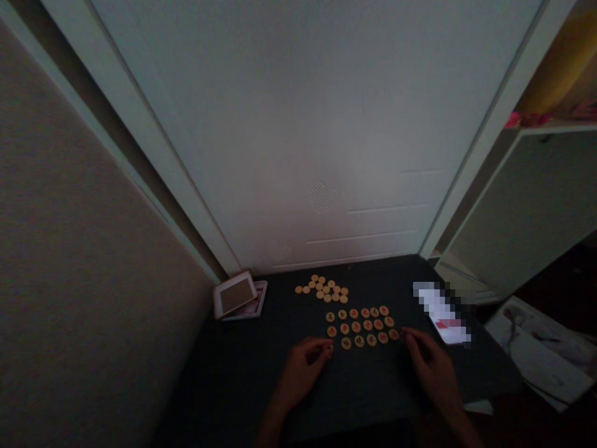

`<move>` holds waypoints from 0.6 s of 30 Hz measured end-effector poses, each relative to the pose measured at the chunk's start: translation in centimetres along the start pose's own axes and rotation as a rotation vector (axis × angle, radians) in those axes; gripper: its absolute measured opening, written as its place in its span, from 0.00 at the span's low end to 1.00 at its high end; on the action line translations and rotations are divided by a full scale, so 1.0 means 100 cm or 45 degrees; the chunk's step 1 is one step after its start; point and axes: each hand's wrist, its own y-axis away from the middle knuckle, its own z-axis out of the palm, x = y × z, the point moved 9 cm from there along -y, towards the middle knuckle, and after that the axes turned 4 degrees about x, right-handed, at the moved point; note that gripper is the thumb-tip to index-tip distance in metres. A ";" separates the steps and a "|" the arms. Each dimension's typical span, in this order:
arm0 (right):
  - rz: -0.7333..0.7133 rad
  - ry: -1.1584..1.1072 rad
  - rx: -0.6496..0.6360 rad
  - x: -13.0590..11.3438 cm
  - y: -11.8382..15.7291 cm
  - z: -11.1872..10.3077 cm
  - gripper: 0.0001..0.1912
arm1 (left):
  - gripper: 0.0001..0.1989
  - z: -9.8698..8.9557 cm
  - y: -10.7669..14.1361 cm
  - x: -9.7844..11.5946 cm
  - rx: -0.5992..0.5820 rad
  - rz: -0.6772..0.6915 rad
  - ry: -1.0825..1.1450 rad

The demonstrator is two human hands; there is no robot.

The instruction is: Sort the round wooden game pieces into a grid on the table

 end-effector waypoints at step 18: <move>0.146 0.073 0.125 0.024 -0.006 -0.005 0.22 | 0.12 0.005 -0.008 0.000 0.074 0.032 -0.350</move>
